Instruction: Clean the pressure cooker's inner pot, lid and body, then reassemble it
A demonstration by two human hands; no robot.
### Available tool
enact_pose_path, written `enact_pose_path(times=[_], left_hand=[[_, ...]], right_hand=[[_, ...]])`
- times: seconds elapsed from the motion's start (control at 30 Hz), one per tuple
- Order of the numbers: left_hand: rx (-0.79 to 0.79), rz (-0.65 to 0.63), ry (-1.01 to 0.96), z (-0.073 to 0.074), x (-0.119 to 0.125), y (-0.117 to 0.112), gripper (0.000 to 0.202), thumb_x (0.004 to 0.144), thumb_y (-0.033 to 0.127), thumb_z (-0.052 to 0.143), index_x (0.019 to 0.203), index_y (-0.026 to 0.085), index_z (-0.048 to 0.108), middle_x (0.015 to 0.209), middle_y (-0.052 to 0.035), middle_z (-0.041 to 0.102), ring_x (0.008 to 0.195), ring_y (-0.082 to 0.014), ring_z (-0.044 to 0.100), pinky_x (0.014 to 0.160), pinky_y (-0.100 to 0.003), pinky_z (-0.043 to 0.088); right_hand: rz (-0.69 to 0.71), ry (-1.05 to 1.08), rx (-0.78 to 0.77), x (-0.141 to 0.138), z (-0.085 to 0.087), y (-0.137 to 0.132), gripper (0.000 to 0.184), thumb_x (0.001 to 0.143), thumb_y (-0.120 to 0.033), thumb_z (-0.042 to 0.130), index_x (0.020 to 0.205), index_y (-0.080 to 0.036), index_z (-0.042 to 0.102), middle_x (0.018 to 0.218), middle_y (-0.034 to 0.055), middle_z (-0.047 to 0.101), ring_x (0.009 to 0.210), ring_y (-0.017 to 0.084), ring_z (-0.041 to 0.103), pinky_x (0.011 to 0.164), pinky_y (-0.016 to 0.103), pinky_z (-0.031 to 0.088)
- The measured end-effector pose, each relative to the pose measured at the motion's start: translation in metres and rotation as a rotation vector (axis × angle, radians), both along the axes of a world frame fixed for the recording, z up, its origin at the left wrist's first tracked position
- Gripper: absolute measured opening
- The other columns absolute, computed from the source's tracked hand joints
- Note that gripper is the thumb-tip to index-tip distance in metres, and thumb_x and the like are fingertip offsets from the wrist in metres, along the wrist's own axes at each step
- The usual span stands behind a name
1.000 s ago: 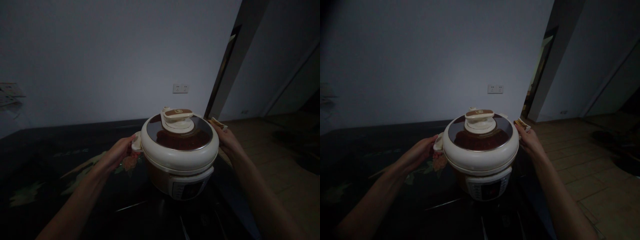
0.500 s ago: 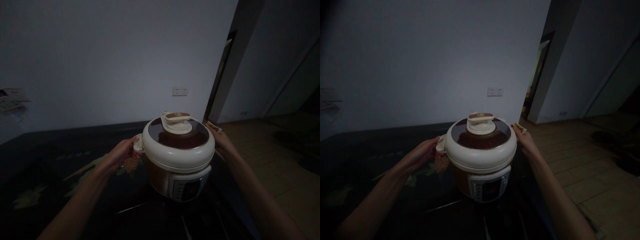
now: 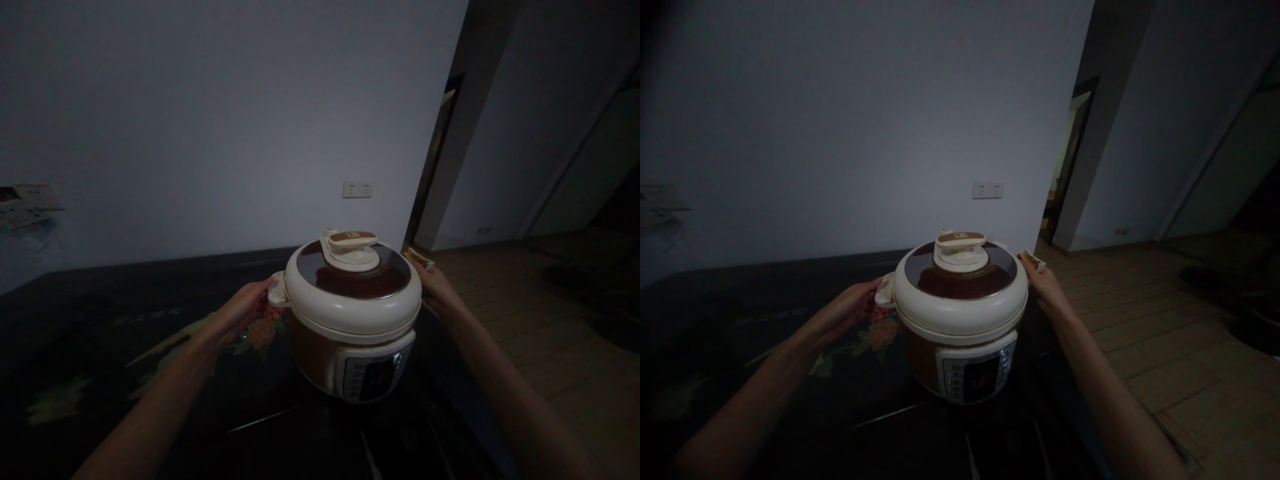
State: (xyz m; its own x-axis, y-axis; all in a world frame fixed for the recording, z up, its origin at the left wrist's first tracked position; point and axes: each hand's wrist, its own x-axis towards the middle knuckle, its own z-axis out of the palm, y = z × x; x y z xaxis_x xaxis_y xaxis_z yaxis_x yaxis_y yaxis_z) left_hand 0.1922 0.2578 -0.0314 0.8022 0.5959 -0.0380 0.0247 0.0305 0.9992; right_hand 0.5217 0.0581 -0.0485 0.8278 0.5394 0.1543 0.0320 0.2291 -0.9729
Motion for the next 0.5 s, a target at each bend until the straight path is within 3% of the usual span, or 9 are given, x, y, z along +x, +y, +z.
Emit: enact_pose_path(times=[0.2, 0.33, 0.43, 0.5], left_hand=[[0.046, 0.005, 0.068, 0.002, -0.004, 0.003, 0.046, 0.083, 0.06, 0.052, 0.079, 0.016, 0.064, 0.064, -0.0068, 0.068, 0.056, -0.0158, 0.061, 0.059, -0.027, 0.046], [0.15, -0.012, 0.208, -0.003, -0.025, 0.004, 0.06, 0.081, 0.072, 0.04, 0.078, 0.017, 0.064, 0.058, -0.0065, 0.067, 0.051, -0.0162, 0.06, 0.053, -0.026, 0.044], [0.205, -0.102, 0.284, -0.013, -0.043, -0.009, 0.06, 0.078, 0.074, 0.044, 0.069, 0.017, 0.062, 0.052, -0.0048, 0.064, 0.046, -0.0157, 0.058, 0.049, -0.025, 0.042], [0.231, -0.199, 0.313, -0.023, -0.05, -0.028, 0.056, 0.078, 0.07, 0.049, 0.068, 0.016, 0.062, 0.051, -0.0049, 0.063, 0.045, -0.0165, 0.058, 0.048, -0.026, 0.044]], right_hand=[[0.016, 0.009, -0.04, -0.003, 0.005, -0.005, 0.037, 0.066, -0.047, 0.079, 0.084, -0.017, 0.067, 0.053, -0.0048, 0.06, 0.038, 0.007, 0.045, 0.035, 0.018, 0.034], [0.033, -0.004, -0.053, -0.013, 0.007, -0.021, 0.037, 0.067, -0.045, 0.077, 0.092, -0.02, 0.066, 0.067, -0.0019, 0.066, 0.05, 0.01, 0.056, 0.044, 0.02, 0.043], [0.002, -0.027, -0.062, -0.031, -0.005, -0.051, 0.051, 0.062, -0.042, 0.08, 0.105, -0.023, 0.062, 0.07, -0.0033, 0.065, 0.053, 0.01, 0.056, 0.044, 0.019, 0.042], [-0.018, -0.062, -0.093, -0.047, -0.022, -0.078, 0.063, 0.057, -0.043, 0.082, 0.112, -0.023, 0.059, 0.07, -0.0036, 0.064, 0.053, 0.011, 0.055, 0.042, 0.019, 0.04]])
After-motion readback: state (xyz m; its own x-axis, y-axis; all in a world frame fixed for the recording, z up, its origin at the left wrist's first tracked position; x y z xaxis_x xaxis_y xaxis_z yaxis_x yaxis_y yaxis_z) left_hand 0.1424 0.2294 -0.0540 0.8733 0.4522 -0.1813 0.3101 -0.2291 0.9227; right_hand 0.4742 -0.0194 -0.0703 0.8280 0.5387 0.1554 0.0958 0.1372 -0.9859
